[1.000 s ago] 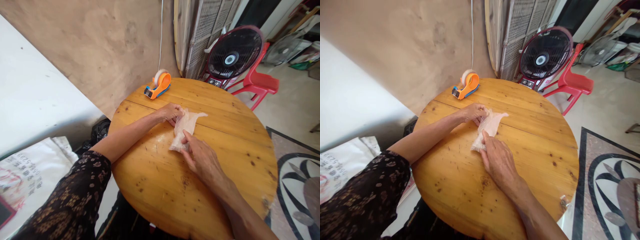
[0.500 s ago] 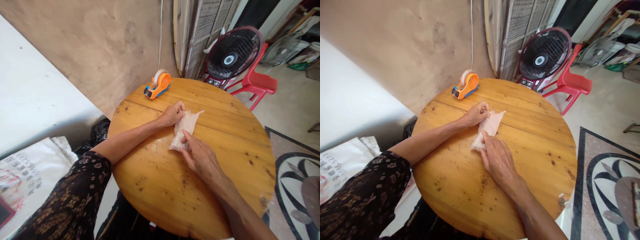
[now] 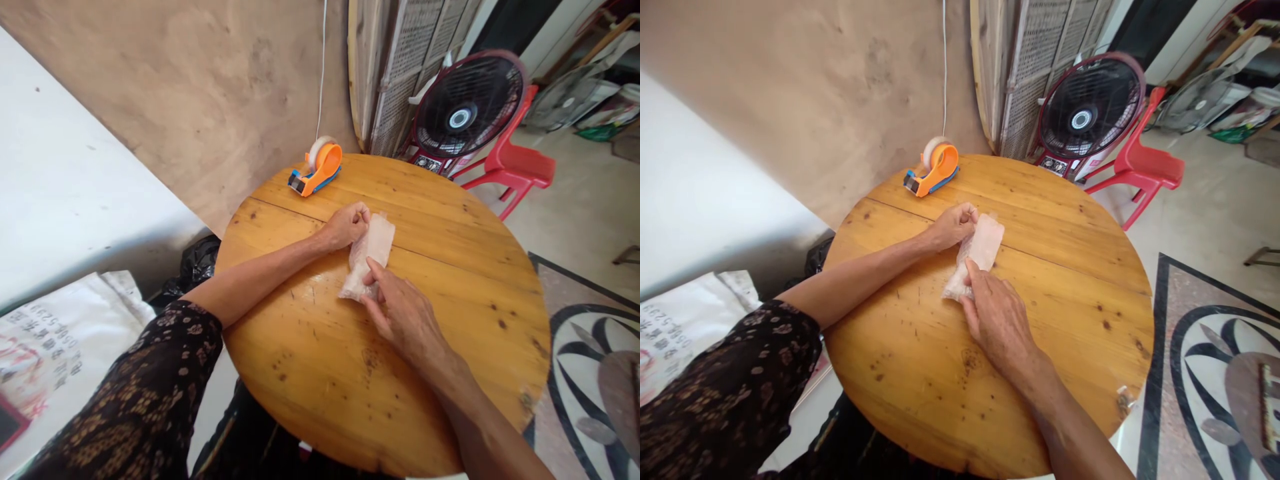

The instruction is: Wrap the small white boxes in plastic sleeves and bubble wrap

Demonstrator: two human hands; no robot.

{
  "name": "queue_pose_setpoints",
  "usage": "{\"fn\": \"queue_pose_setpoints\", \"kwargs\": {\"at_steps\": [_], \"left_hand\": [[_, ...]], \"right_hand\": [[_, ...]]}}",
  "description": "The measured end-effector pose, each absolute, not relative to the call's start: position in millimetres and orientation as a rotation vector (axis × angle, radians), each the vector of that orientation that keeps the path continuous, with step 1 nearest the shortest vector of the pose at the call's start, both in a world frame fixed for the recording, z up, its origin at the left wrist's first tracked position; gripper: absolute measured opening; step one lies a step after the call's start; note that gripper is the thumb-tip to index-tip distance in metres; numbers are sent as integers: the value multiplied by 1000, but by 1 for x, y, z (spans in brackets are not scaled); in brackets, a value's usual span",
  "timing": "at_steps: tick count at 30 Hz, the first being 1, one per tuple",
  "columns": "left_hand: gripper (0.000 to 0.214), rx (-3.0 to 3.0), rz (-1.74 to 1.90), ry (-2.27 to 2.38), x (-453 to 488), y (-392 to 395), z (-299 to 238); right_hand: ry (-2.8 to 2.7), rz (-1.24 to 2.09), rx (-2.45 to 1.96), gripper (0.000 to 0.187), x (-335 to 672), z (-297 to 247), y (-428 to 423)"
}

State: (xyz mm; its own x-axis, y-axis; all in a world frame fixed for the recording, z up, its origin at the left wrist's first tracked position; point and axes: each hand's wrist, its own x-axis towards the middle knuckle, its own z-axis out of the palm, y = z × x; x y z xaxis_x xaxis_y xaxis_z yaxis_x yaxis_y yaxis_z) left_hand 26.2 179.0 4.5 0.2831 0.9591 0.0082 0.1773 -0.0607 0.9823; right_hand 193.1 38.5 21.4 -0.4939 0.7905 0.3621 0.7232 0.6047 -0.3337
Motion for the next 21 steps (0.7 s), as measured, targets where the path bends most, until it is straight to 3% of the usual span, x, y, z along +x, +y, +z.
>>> {"fn": "queue_pose_setpoints", "kwargs": {"at_steps": [4,8,10,18,21], "left_hand": [[3,1233,767,1076,19,177,18],[46,1207,702,1091,16,175,25],[55,1273,685,1109,19,173,25],[35,1305,733,1246,32,175,15],[40,1204,708,1195,32,179,19]], "right_hand": [[-2342,164,-1178,49,193,21,39],[-2349,140,-1162,50,193,22,39],[-2354,145,-1172,50,193,22,39],[-2349,187,-1214,48,193,20,39],[-2338,195,-1215,50,193,19,39]]}}
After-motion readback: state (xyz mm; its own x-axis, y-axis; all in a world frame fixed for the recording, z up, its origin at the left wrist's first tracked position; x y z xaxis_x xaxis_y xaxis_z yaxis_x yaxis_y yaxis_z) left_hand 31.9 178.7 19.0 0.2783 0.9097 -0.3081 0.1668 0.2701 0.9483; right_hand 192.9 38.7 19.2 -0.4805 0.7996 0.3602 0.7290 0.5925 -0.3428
